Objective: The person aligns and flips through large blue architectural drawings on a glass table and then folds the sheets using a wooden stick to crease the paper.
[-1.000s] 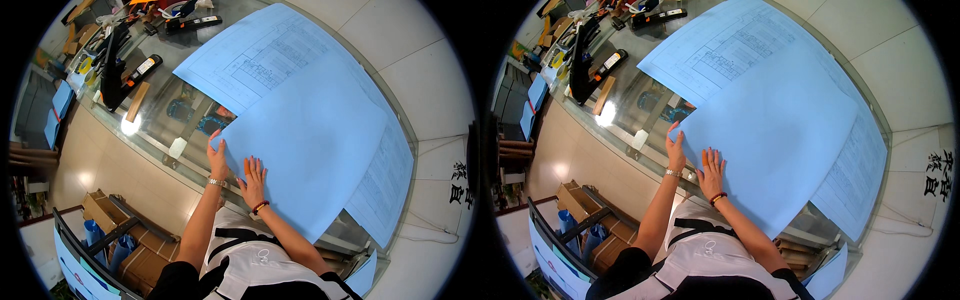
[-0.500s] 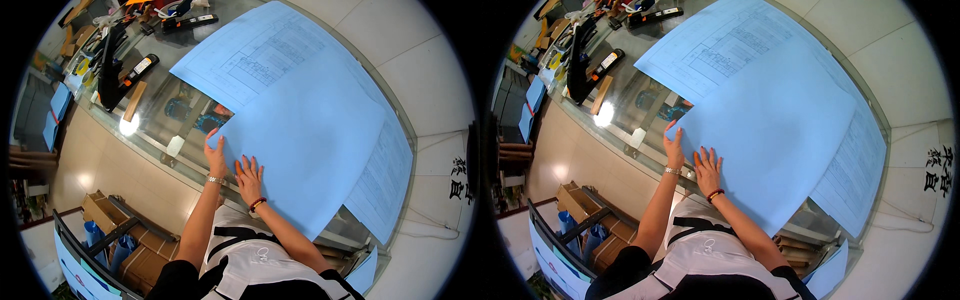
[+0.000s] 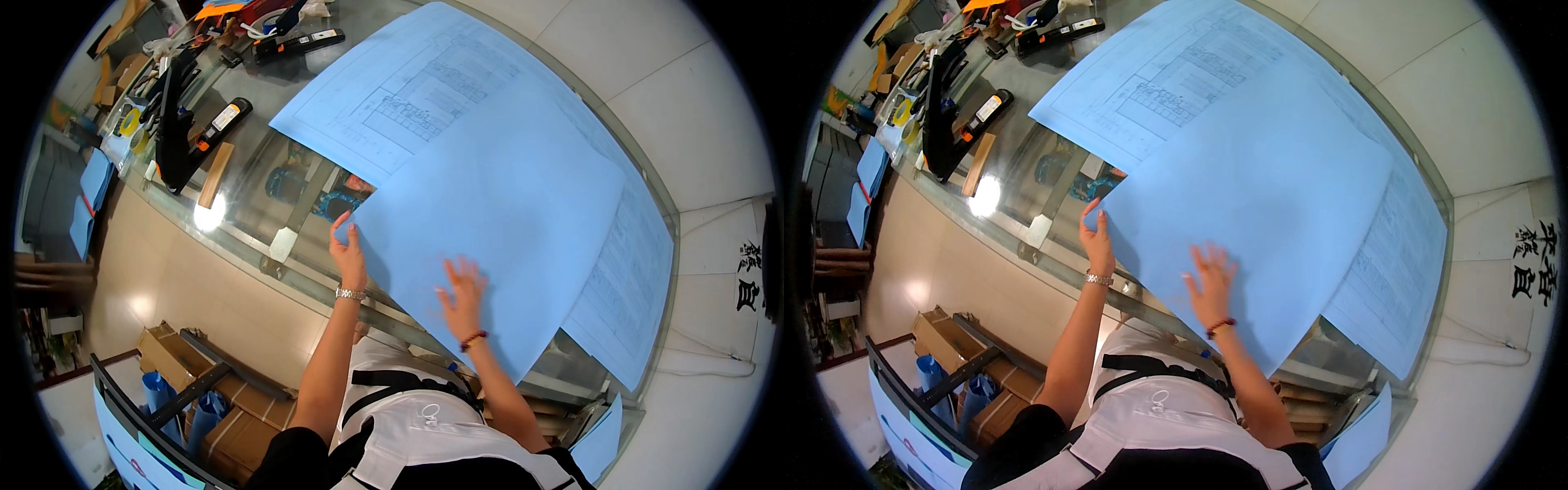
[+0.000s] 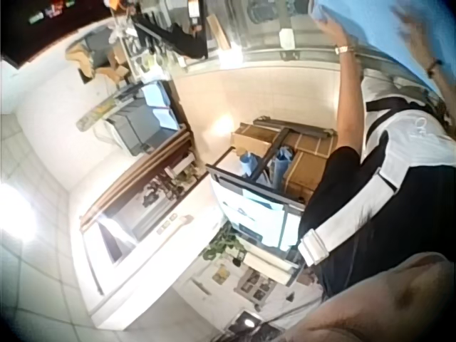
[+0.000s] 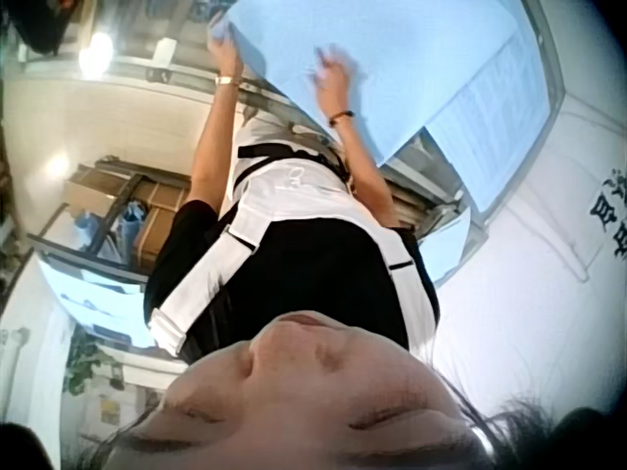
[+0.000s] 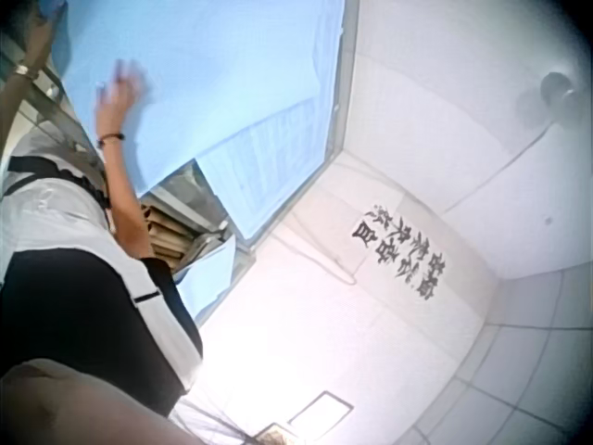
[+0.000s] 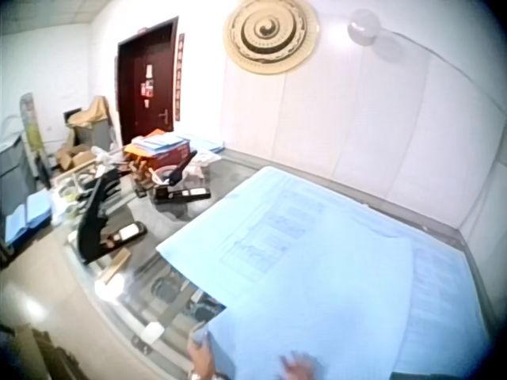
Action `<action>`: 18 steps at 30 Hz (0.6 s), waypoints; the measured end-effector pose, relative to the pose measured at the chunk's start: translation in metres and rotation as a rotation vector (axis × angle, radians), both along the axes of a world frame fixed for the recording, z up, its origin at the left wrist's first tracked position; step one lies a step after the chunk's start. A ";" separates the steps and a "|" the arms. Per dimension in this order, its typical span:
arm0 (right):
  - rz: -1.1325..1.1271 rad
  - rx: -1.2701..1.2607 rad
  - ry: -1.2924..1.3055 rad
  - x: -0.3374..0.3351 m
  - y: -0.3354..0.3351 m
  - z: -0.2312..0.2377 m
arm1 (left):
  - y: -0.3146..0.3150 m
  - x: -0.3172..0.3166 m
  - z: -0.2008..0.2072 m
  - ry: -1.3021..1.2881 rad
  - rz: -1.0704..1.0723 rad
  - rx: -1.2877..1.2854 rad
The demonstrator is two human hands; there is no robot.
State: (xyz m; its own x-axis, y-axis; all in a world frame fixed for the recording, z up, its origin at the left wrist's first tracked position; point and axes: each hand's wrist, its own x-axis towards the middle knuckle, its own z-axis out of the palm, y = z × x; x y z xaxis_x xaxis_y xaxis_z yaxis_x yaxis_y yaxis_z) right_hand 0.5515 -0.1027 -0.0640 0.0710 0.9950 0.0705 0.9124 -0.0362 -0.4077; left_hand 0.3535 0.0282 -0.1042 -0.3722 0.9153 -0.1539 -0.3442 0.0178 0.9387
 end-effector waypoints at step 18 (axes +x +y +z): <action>-0.977 0.006 1.109 0.144 -0.151 0.007 | 0.015 -0.011 -0.008 -0.056 0.013 -0.019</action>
